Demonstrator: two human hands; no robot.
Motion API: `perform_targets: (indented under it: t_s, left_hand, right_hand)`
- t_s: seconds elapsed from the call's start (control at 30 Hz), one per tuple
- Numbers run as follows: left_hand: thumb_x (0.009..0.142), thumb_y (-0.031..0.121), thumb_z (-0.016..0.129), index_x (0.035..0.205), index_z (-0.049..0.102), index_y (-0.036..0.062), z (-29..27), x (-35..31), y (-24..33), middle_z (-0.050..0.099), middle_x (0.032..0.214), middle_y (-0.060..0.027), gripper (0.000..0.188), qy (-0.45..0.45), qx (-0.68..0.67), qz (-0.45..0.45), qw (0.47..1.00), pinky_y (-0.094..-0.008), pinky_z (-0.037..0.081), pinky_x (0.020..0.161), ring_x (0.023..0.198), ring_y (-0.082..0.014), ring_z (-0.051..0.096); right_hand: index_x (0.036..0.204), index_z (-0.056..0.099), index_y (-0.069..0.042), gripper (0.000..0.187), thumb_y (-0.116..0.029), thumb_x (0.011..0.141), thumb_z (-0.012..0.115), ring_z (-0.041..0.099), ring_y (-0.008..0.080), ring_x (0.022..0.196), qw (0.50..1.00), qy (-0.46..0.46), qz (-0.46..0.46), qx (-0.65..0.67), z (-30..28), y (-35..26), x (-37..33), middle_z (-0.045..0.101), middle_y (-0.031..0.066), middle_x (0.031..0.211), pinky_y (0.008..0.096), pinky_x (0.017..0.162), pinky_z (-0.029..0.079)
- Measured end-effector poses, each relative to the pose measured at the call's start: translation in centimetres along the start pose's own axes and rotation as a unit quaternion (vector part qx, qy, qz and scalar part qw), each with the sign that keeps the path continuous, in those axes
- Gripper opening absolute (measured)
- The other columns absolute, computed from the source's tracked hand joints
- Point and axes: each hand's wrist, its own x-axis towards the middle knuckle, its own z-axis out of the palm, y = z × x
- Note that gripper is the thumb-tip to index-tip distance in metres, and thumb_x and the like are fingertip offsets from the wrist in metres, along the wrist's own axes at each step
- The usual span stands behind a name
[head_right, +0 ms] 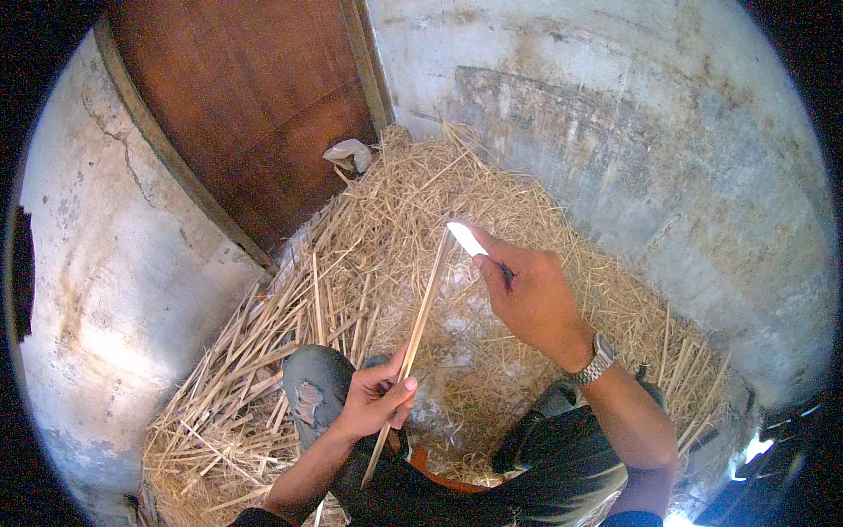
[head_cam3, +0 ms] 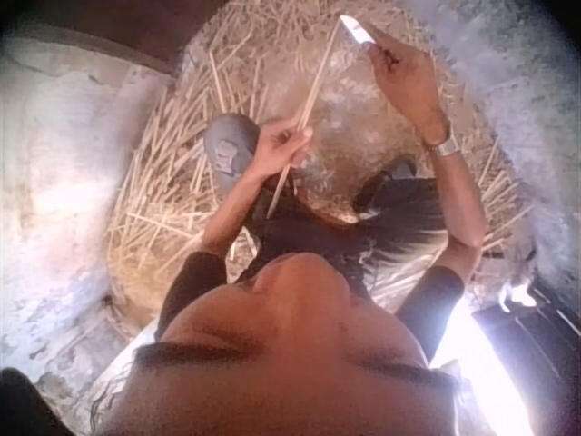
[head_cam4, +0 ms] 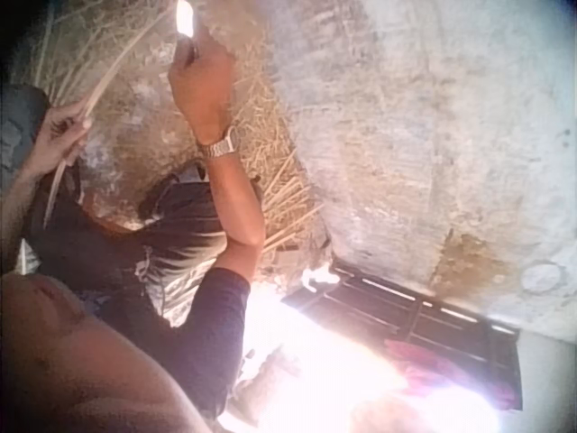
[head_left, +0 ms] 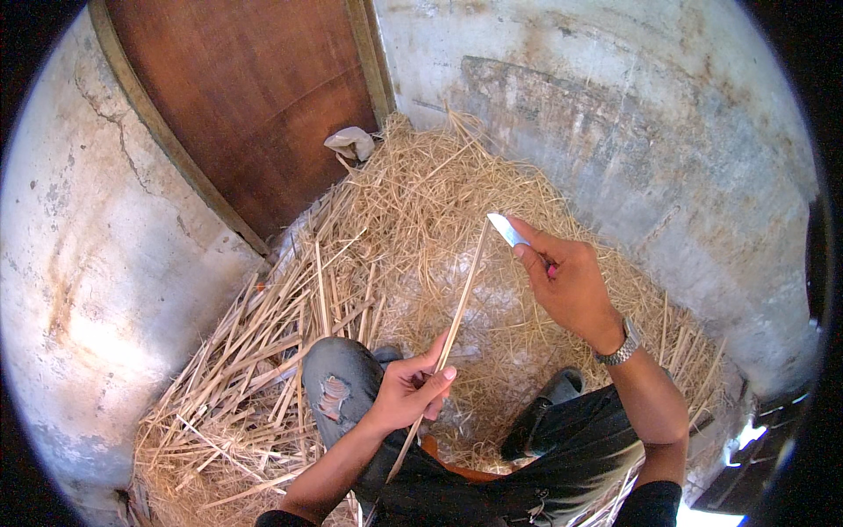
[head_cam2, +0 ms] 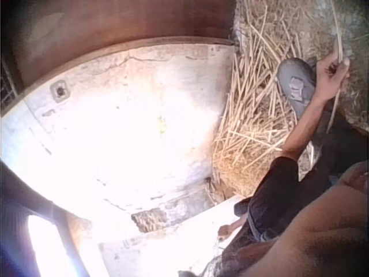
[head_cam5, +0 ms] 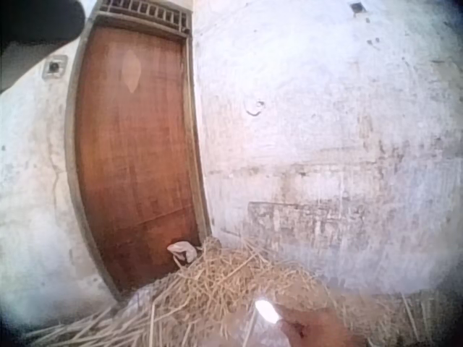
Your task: The person sharpens a bamboo stick using a small hand knife while seated and then uses a machete to further shape the end of the stick while sitting on the floor.
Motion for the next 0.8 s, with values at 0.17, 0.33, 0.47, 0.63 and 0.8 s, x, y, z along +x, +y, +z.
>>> perform_targets:
  t_s: [0.17, 0.33, 0.47, 0.63, 0.8]
  left_hand:
    - [0.1, 0.009, 0.058, 0.152, 0.036, 0.0082, -0.1, 0.0, -0.2, 0.055, 0.066, 0.0, 0.056, 0.0, 0.003, 0.007, 1.0, -0.0238, 0.04, 0.042, 0.047, -0.0068, 0.049]
    - [0.1, 0.01, 0.057, 0.152, 0.034, 0.0078, 0.1, 0.0, 0.4, 0.054, 0.066, 0.0003, 0.057, -0.004, 0.008, 0.0, 1.0, -0.0239, 0.041, 0.043, 0.048, -0.0069, 0.049]
    - [0.1, 0.01, 0.057, 0.152, 0.034, 0.008, 0.0, -0.1, 0.2, 0.054, 0.066, 0.0004, 0.057, -0.001, 0.013, 0.001, 1.0, -0.0237, 0.04, 0.043, 0.048, -0.0068, 0.049]
    - [0.101, 0.011, 0.057, 0.152, 0.036, 0.0117, -0.1, -0.1, -0.3, 0.055, 0.067, -0.0004, 0.055, 0.01, 0.006, 0.001, 1.0, -0.0232, 0.038, 0.042, 0.047, -0.0062, 0.047]
    - [0.102, 0.012, 0.056, 0.152, 0.037, 0.0131, -0.2, -0.2, -0.2, 0.056, 0.067, -0.0014, 0.054, 0.026, 0.012, -0.015, 0.999, -0.0235, 0.035, 0.039, 0.045, -0.0061, 0.045]
  right_hand:
    - [0.13, 0.064, -0.012, 0.036, -0.013, 0.094, 0.065, 0.043, 0.0073, 0.055, 1.0, -0.012, 0.007, -0.018, -0.1, 0.0, -0.1, 0.065, 0.0126, 0.072, 0.0272, 0.053, 0.042]
    - [0.124, 0.067, -0.01, 0.032, -0.015, 0.092, 0.065, 0.057, 0.026, 0.052, 1.0, -0.006, 0.014, -0.011, -0.3, -1.0, -0.1, 0.064, 0.0226, 0.079, 0.0342, 0.055, 0.048]
    - [0.123, 0.068, -0.012, 0.031, -0.016, 0.092, 0.065, 0.058, 0.0296, 0.051, 0.998, -0.025, 0.007, -0.055, -0.3, -1.2, -0.3, 0.062, 0.0211, 0.071, 0.0363, 0.052, 0.047]
    - [0.122, 0.069, -0.014, 0.031, -0.017, 0.091, 0.065, 0.058, 0.0314, 0.049, 0.993, -0.104, -0.055, -0.02, 1.5, -0.6, -1.7, 0.058, 0.02, 0.064, 0.0392, 0.049, 0.046]
    - [0.124, 0.069, -0.015, 0.034, -0.013, 0.09, 0.068, 0.044, 0.0149, 0.041, 0.99, -0.108, -0.087, -0.006, 2.4, -0.9, -2.3, 0.049, 0.0175, 0.055, 0.0299, 0.046, 0.041]
